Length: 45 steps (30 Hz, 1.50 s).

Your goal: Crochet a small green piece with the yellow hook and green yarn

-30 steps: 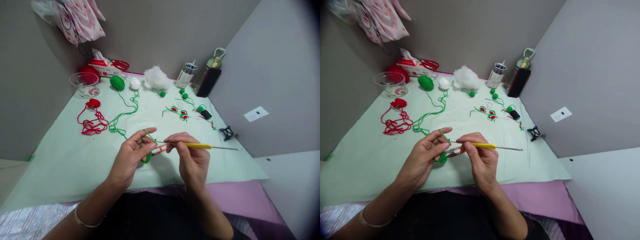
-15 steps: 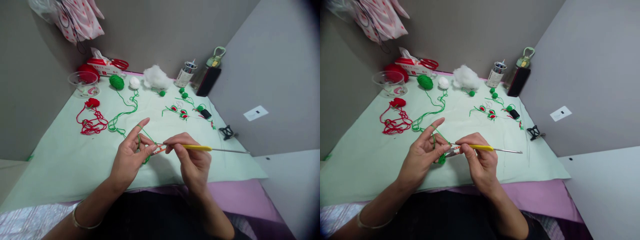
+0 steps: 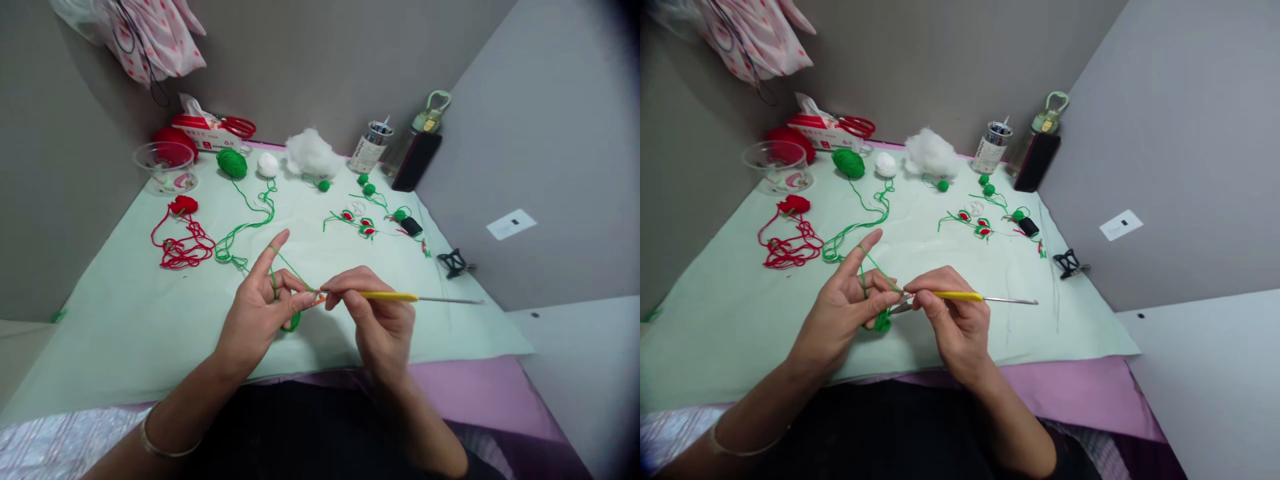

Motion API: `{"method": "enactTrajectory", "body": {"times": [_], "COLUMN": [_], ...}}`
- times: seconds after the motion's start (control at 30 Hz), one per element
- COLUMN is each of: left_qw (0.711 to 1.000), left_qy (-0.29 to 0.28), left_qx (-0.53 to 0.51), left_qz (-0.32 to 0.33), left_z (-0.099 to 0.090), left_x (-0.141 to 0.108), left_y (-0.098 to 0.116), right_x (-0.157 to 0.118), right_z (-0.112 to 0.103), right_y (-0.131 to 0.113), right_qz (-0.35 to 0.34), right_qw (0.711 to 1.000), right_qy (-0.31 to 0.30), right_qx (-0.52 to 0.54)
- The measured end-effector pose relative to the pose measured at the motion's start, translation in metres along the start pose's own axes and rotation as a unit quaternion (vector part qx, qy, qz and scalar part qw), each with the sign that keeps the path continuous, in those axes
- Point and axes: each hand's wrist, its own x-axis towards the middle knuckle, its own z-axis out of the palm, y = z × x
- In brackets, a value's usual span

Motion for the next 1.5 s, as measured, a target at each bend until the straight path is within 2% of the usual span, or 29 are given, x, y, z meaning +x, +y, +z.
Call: {"method": "enactTrajectory", "body": {"times": [0.1, 0.2, 0.37, 0.57, 0.67, 0.73, 0.8, 0.87, 0.93, 1.03, 1.13, 1.2, 1.3, 1.4, 1.5], "left_qw": [0.996, 0.987, 0.98, 0.981, 0.979, 0.981, 0.986, 0.991, 0.993, 0.993, 0.995, 0.996, 0.996, 0.995, 0.994], "left_qy": [-0.005, 0.013, 0.044, 0.041, 0.029, 0.031, 0.032, 0.01, -0.019, -0.037, -0.045, -0.045, -0.046, -0.054, -0.066], "left_qx": [-0.085, -0.151, -0.183, -0.177, -0.182, -0.171, -0.146, -0.114, -0.089, -0.062, -0.033, -0.016, -0.004, -0.002, -0.002], "left_qz": [-0.029, -0.053, -0.061, -0.07, -0.09, -0.085, -0.071, -0.069, -0.079, -0.09, -0.081, -0.074, -0.075, -0.08, -0.088], "left_z": [0.008, 0.013, 0.013, 0.009, 0.004, -0.002, -0.011, -0.02, -0.026, -0.03, -0.027, -0.026, -0.027, -0.03, -0.03], "left_x": [-0.001, -0.002, -0.001, 0.002, 0.003, 0.003, 0.003, 0.001, -0.001, -0.004, -0.005, -0.004, -0.003, -0.001, 0.003], "left_y": [-0.004, -0.008, -0.009, -0.005, 0.001, 0.006, 0.011, 0.015, 0.017, 0.016, 0.016, 0.016, 0.017, 0.018, 0.018], "right_x": [-0.005, -0.011, -0.012, -0.002, 0.005, 0.012, 0.02, 0.027, 0.028, 0.023, 0.015, 0.014, 0.019, 0.029, 0.038], "right_z": [0.012, 0.019, 0.017, 0.015, 0.01, 0.0, -0.012, -0.024, -0.03, -0.03, -0.026, -0.027, -0.032, -0.036, -0.035], "right_y": [0.011, 0.018, 0.017, 0.013, 0.016, 0.019, 0.022, 0.024, 0.027, 0.036, 0.055, 0.067, 0.071, 0.061, 0.048], "right_qz": [-0.007, -0.005, -0.004, -0.012, 0.004, 0.01, 0.014, -0.019, -0.049, -0.091, -0.162, -0.166, -0.099, -0.076, -0.107], "right_qw": [0.999, 0.998, 1.0, 1.0, 0.999, 0.991, 0.963, 0.896, 0.833, 0.786, 0.757, 0.767, 0.833, 0.898, 0.923], "right_qy": [0.035, 0.055, 0.019, -0.002, -0.047, -0.126, -0.237, -0.364, -0.431, -0.446, -0.41, -0.37, -0.296, -0.256, -0.238], "right_qx": [0.015, 0.004, -0.007, -0.028, -0.022, -0.053, -0.13, -0.254, -0.343, -0.419, -0.482, -0.497, -0.457, -0.349, -0.283]}}
